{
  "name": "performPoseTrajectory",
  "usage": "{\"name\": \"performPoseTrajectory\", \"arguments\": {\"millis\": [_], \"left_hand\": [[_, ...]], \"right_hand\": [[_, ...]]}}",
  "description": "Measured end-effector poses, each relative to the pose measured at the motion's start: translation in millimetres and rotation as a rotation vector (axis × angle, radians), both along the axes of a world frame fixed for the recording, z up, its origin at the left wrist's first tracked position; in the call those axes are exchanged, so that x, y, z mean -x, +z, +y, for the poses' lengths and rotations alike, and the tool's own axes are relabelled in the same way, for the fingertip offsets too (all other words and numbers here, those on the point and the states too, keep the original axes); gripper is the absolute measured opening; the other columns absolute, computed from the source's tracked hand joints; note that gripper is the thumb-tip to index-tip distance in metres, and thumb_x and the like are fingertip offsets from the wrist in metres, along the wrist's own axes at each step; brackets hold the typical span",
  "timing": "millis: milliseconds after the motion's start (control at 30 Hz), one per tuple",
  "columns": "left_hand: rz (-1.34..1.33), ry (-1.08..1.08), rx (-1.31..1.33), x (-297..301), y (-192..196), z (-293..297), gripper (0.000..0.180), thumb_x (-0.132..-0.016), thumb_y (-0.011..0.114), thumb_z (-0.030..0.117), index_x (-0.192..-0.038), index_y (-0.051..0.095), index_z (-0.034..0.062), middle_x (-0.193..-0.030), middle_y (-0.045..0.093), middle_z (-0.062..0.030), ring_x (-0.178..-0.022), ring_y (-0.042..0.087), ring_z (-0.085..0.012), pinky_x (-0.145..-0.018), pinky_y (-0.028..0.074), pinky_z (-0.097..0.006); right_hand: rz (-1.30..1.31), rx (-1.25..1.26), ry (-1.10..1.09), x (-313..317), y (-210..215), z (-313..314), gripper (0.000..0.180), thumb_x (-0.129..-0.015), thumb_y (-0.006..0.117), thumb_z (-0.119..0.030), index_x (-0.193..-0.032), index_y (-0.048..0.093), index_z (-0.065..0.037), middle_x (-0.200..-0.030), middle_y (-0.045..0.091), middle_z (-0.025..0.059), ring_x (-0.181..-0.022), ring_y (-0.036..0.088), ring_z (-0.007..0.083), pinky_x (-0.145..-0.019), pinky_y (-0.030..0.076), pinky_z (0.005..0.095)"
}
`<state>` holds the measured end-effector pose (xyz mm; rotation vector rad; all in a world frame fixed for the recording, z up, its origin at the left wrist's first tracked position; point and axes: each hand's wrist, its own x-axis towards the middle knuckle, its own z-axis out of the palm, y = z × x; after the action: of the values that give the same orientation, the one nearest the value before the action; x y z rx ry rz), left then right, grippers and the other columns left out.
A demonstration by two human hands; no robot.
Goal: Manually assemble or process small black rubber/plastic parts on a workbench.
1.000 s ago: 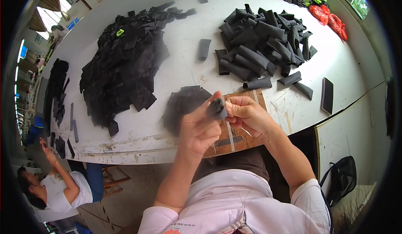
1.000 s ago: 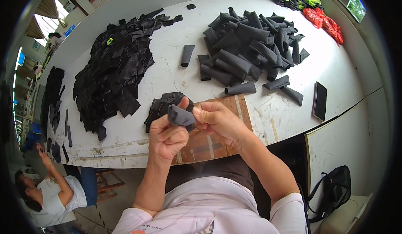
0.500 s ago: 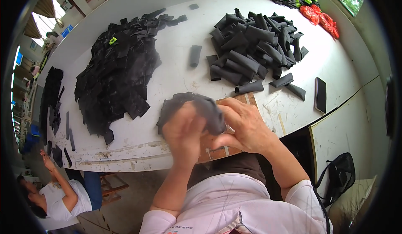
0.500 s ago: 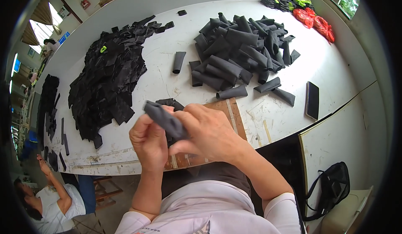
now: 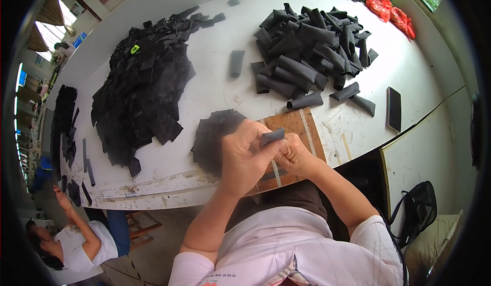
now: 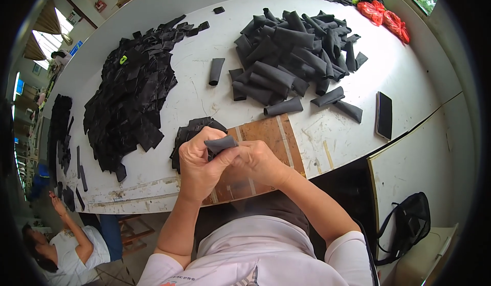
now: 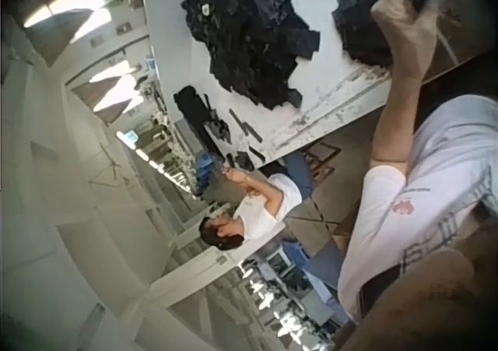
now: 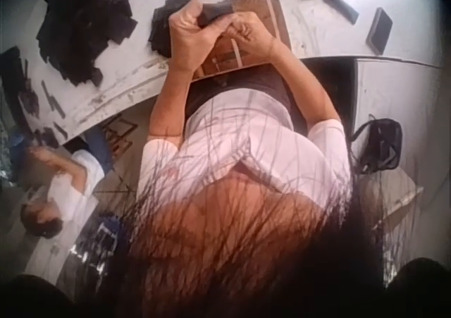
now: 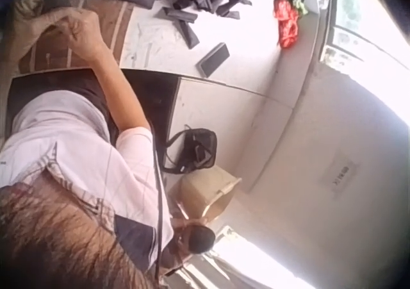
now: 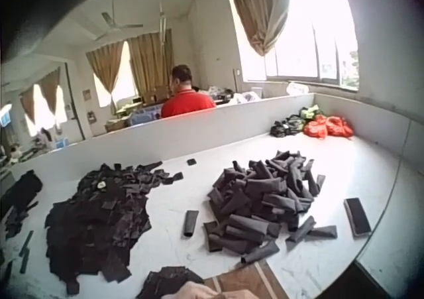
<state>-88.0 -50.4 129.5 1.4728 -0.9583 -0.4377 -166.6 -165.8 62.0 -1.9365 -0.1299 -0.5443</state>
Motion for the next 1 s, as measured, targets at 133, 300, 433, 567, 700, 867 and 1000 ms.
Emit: {"name": "performPoseTrajectory", "arguments": {"millis": [133, 300, 433, 567, 700, 867, 1000], "left_hand": [[-0.135, 0.133, 0.038, -5.9, -15.2, -3.8, 0.012, -0.072, 0.066, -0.002, -0.081, 0.058, 0.0, -0.078, 0.057, -0.0038, -0.068, 0.05, -0.0072, -0.062, 0.041, -0.02], [0.165, 0.037, 0.362, -3.8, -10.2, 5.6, 0.014, -0.082, 0.058, 0.008, -0.092, 0.057, -0.0021, -0.086, 0.059, -0.0117, -0.077, 0.054, -0.0149, -0.075, 0.042, -0.028], [0.281, 0.013, 0.453, -1.0, -0.8, 6.9, 0.014, -0.084, 0.055, 0.012, -0.091, 0.057, -0.0003, -0.086, 0.059, -0.0116, -0.081, 0.052, -0.0181, -0.081, 0.04, -0.031], [0.649, 0.124, 0.665, -9.6, -3.0, 20.1, 0.013, -0.084, 0.054, 0.012, -0.09, 0.058, 0.0015, -0.086, 0.058, -0.0107, -0.082, 0.051, -0.02, -0.081, 0.039, -0.033], [0.476, 0.182, 0.533, -5.1, -15.2, 24.8, 0.012, -0.083, 0.055, 0.011, -0.089, 0.058, 0.001, -0.086, 0.058, -0.0106, -0.083, 0.051, -0.0202, -0.084, 0.037, -0.034], [0.411, 0.115, 0.486, -10.5, -7.9, 23.0, 0.009, -0.082, 0.055, 0.007, -0.085, 0.055, -0.0014, -0.085, 0.058, -0.0129, -0.084, 0.052, -0.0207, -0.083, 0.038, -0.033], [0.333, 0.074, 0.426, -18.8, -1.0, 26.0, 0.008, -0.082, 0.054, 0.006, -0.084, 0.055, -0.0021, -0.085, 0.058, -0.0144, -0.082, 0.052, -0.0209, -0.081, 0.039, -0.032]], "right_hand": [[0.055, 0.174, 0.004, -4.5, 12.2, -8.4, 0.019, -0.079, 0.058, -0.022, -0.074, 0.052, -0.004, -0.068, 0.054, 0.0127, -0.065, 0.053, 0.0304, -0.057, 0.044, 0.0375], [0.113, 0.24, -0.067, -3.7, 20.9, -8.2, 0.019, -0.075, 0.06, -0.021, -0.077, 0.053, -0.003, -0.069, 0.054, 0.0123, -0.067, 0.054, 0.03, -0.058, 0.043, 0.0379], [0.111, 0.233, -0.107, -4.4, 44.5, -3.9, 0.022, -0.073, 0.062, -0.022, -0.076, 0.053, -0.002, -0.068, 0.053, 0.0121, -0.065, 0.054, 0.0291, -0.056, 0.042, 0.0376], [-0.016, 0.38, -0.193, -6.3, 48.9, -0.5, 0.023, -0.072, 0.063, -0.022, -0.071, 0.051, -0.002, -0.066, 0.053, 0.0114, -0.064, 0.054, 0.0282, -0.055, 0.042, 0.0375], [0.159, 0.451, -0.065, -7.1, 22.8, -0.2, 0.027, -0.073, 0.063, -0.023, -0.066, 0.047, -0.003, -0.064, 0.053, 0.0102, -0.063, 0.054, 0.0273, -0.053, 0.042, 0.0366], [0.174, 0.426, -0.026, -4.2, 26.7, -5.6, 0.029, -0.074, 0.063, -0.029, -0.068, 0.048, -0.004, -0.065, 0.053, 0.0093, -0.064, 0.055, 0.0266, -0.053, 0.042, 0.0359], [0.062, 0.385, -0.173, -2.4, 39.7, 3.4, 0.026, -0.072, 0.064, -0.026, -0.077, 0.05, -0.005, -0.068, 0.052, 0.0076, -0.061, 0.054, 0.0249, -0.052, 0.042, 0.0345]]}}
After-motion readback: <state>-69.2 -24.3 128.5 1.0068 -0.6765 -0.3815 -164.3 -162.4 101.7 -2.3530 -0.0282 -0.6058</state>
